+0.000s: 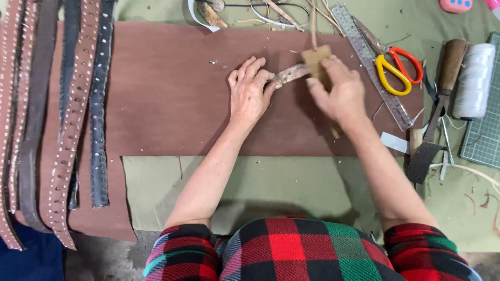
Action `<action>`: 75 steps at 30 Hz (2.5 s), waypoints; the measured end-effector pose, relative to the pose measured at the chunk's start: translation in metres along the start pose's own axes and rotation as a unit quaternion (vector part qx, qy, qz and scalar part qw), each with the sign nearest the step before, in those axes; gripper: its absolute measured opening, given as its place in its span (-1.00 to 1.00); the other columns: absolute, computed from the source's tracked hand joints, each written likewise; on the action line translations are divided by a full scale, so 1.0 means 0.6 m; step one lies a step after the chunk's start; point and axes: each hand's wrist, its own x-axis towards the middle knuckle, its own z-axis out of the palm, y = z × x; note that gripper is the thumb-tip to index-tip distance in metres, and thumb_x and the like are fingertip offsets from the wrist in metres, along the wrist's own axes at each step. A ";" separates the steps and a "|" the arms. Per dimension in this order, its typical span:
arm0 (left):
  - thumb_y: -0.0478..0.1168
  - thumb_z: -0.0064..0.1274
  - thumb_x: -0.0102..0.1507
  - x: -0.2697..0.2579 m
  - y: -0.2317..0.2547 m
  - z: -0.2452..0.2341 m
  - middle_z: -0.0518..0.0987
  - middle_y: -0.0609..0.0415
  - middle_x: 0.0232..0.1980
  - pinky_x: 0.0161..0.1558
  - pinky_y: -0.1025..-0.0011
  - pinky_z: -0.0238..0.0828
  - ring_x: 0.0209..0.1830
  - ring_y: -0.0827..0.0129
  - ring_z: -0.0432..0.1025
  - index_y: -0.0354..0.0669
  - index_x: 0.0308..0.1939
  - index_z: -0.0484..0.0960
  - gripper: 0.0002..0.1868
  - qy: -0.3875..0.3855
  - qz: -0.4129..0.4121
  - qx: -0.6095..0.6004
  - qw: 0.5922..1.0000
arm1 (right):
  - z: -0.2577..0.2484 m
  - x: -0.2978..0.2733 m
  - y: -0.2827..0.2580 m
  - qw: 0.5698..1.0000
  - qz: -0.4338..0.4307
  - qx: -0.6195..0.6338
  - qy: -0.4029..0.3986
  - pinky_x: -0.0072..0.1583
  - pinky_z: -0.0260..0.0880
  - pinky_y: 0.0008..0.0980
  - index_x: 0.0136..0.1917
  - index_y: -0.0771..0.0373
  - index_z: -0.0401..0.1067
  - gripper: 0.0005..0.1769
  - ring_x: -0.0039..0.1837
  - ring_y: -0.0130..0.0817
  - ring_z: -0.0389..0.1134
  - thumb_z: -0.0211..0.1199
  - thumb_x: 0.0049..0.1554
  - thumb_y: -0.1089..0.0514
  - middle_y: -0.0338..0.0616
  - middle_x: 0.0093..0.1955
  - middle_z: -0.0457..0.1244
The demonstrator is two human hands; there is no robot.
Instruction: Sanding the edges of a small leather component to smooth them before assembly.
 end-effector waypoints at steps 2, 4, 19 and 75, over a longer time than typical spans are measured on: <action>0.00 0.34 0.22 0.000 0.001 0.002 0.48 0.24 0.32 0.34 0.16 0.04 0.49 0.35 0.20 0.17 -0.11 0.65 -0.77 -0.004 -0.003 0.007 1.000 | -0.016 0.000 -0.085 0.999 -0.007 0.043 -0.013 0.12 0.35 -0.21 0.27 0.09 0.53 -0.46 0.29 -0.16 0.44 0.44 0.08 -0.14 -0.06 0.27 0.41; -0.06 0.37 0.20 0.001 0.000 -0.001 0.47 0.24 0.32 0.34 0.17 0.05 0.49 0.36 0.19 0.14 -0.12 0.64 -0.76 -0.006 0.001 0.020 1.000 | -0.011 0.000 -0.116 0.996 -0.012 0.087 -0.017 0.12 0.34 -0.19 0.25 0.07 0.53 -0.46 0.30 -0.15 0.44 0.45 0.04 -0.10 -0.06 0.27 0.41; -0.13 0.30 0.25 0.017 0.035 0.008 0.65 0.40 0.02 0.16 0.37 0.31 0.10 0.39 0.51 0.26 -0.06 0.73 -0.81 0.149 0.118 -0.066 0.979 | -0.048 -0.080 -0.013 0.934 0.160 0.303 0.100 0.43 0.28 -0.01 0.55 0.17 0.24 -0.40 0.50 0.06 0.21 0.24 0.30 0.02 0.09 0.52 0.17; -0.16 0.07 0.25 0.042 -0.007 -0.063 0.69 0.11 -0.21 -0.02 0.08 0.55 -0.07 0.10 0.58 0.10 -0.17 0.74 -0.85 -0.176 -0.137 -0.036 0.974 | 0.030 0.044 0.008 0.989 -0.003 0.116 -0.096 0.22 0.33 -0.07 0.35 0.13 0.51 -0.47 0.34 -0.02 0.39 0.38 0.21 -0.15 -0.05 0.35 0.37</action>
